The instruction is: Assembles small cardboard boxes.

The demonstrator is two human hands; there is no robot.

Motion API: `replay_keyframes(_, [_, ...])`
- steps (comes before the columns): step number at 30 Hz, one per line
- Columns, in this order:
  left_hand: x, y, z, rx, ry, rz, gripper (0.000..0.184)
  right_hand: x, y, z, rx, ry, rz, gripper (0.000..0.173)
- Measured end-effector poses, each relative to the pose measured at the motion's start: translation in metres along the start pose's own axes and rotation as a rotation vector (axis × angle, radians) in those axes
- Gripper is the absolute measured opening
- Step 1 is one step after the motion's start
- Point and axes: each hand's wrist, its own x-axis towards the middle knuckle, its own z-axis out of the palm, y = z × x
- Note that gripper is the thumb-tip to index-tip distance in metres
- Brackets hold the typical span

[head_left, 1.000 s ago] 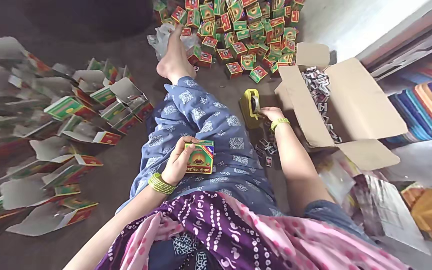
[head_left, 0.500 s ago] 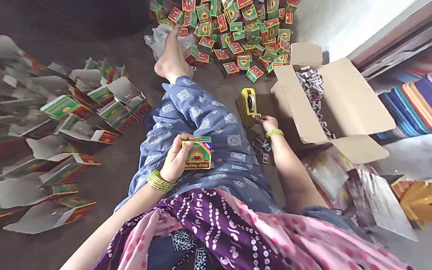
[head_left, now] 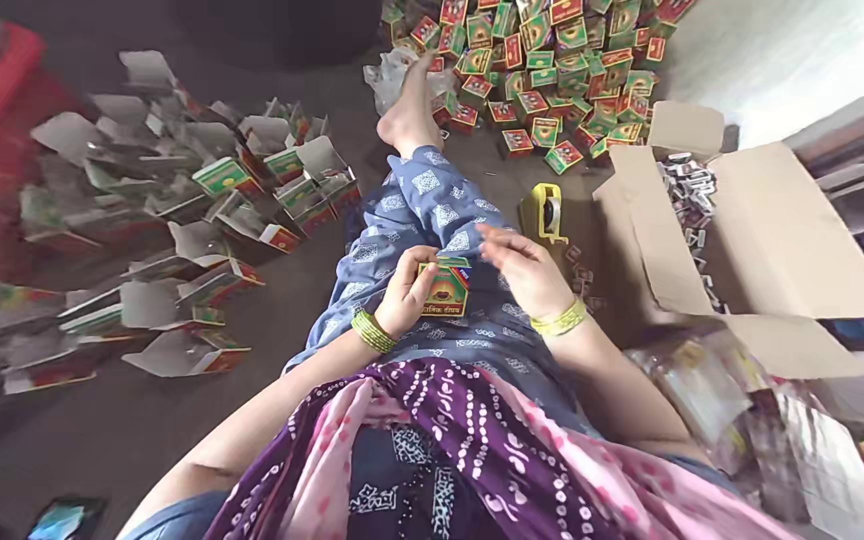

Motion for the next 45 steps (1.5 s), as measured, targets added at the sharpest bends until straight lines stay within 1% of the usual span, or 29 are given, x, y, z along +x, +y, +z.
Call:
replay_keyframes(2, [-0.002,-0.001,-0.002,0.020,0.001,0.022,0.029,-0.003,0.002,0.025,0.076,-0.072,0.056,0.019])
replay_keyframes(3, [-0.003,-0.001,-0.003,0.019,-0.001,0.029,0.032,-0.003,0.004,0.033,0.081,-0.085,0.099,0.021])
replay_keyframes(5, [-0.005,-0.003,-0.005,-0.006,-0.005,0.026,0.040,0.000,0.011,0.044,0.072,-0.062,0.182,0.026])
replay_keyframes(8, [-0.004,-0.001,-0.003,-0.051,-0.004,0.009,0.038,0.004,0.020,0.049,0.052,-0.022,0.234,0.029])
replay_keyframes(12, [-0.005,0.004,-0.001,-0.072,-0.009,-0.021,0.042,0.004,0.027,0.050,0.018,0.037,0.233,0.016])
replay_keyframes(14, [-0.004,0.005,-0.001,-0.075,-0.016,-0.013,0.047,0.005,0.030,0.051,-0.014,0.074,0.232,0.014])
replay_keyframes(15, [-0.004,0.005,-0.001,-0.067,-0.019,-0.013,0.051,0.005,0.031,0.051,-0.027,0.095,0.231,0.017])
replay_keyframes(17, [-0.005,0.007,-0.003,-0.009,-0.045,0.004,0.061,0.008,0.031,0.052,-0.059,0.126,0.225,0.045])
replay_keyframes(18, [-0.006,0.009,-0.004,0.024,-0.070,0.018,0.065,0.009,0.031,0.051,-0.075,0.128,0.207,0.056])
replay_keyframes(19, [-0.007,0.011,-0.006,0.050,-0.097,0.024,0.068,0.010,0.031,0.050,-0.093,0.120,0.170,0.058])
replay_keyframes(20, [-0.006,0.014,-0.007,0.053,-0.115,0.022,0.070,0.010,0.032,0.048,-0.121,0.090,0.117,0.052])
replay_keyframes(21, [-0.006,0.016,-0.009,0.032,-0.131,0.013,0.072,0.008,0.034,0.046,-0.158,0.038,0.060,0.042])
replay_keyframes(22, [-0.005,0.018,-0.013,-0.006,-0.155,0.002,0.073,0.005,0.036,0.045,-0.206,-0.035,0.006,0.036])
replay_keyframes(24, [0.001,0.020,-0.025,-0.113,-0.181,-0.058,0.071,0.000,0.044,0.040,-0.361,-0.168,-0.119,0.039])
replay_keyframes(25, [0.005,0.019,-0.032,-0.154,-0.134,-0.118,0.072,0.000,0.048,0.037,-0.440,-0.191,-0.189,0.042])
replay_keyframes(27, [0.012,0.018,-0.052,-0.118,0.140,-0.246,0.068,-0.001,0.053,0.035,-0.518,-0.191,-0.246,0.050])
replay_keyframes(29, [0.021,0.014,-0.080,0.129,0.548,-0.352,0.069,-0.001,0.050,0.034,-0.553,-0.178,-0.226,0.059])
replay_keyframes(30, [0.023,0.011,-0.099,0.275,0.714,-0.425,0.076,0.000,0.049,0.033,-0.564,-0.179,-0.209,0.063])
replay_keyframes(31, [0.025,0.006,-0.118,0.379,0.840,-0.486,0.081,0.001,0.049,0.032,-0.564,-0.179,-0.190,0.062])
replay_keyframes(32, [0.027,0.001,-0.137,0.439,0.925,-0.529,0.084,0.001,0.049,0.032,-0.542,-0.176,-0.168,0.058])
replay_keyframes(34, [0.025,-0.010,-0.168,0.492,0.937,-0.614,0.079,0.003,0.045,0.030,-0.441,-0.180,-0.091,0.048])
replay_keyframes(36, [0.020,-0.024,-0.193,0.552,0.845,-0.637,0.074,0.003,0.034,0.028,-0.293,-0.235,0.057,0.042])
replay_keyframes(38, [0.014,-0.042,-0.213,0.596,0.756,-0.548,0.074,0.005,0.021,0.024,-0.224,-0.351,0.226,0.045])
replay_keyframes(39, [0.012,-0.048,-0.218,0.601,0.731,-0.502,0.075,0.010,0.016,0.020,-0.244,-0.423,0.304,0.050])
replay_keyframes(41, [0.008,-0.050,-0.219,0.603,0.738,-0.452,0.071,0.026,0.000,0.009,-0.377,-0.520,0.418,0.055])
replay_keyframes(42, [0.005,-0.046,-0.216,0.601,0.745,-0.442,0.068,0.039,-0.015,0.002,-0.470,-0.514,0.439,0.053])
replay_keyframes(43, [0.002,-0.041,-0.211,0.612,0.744,-0.425,0.064,0.056,-0.033,-0.008,-0.579,-0.459,0.423,0.049])
replay_keyframes(44, [0.000,-0.034,-0.205,0.634,0.740,-0.395,0.060,0.077,-0.053,-0.022,-0.657,-0.340,0.358,0.046])
replay_keyframes(45, [-0.001,-0.028,-0.198,0.656,0.735,-0.354,0.056,0.101,-0.078,-0.040,-0.649,-0.155,0.246,0.043])
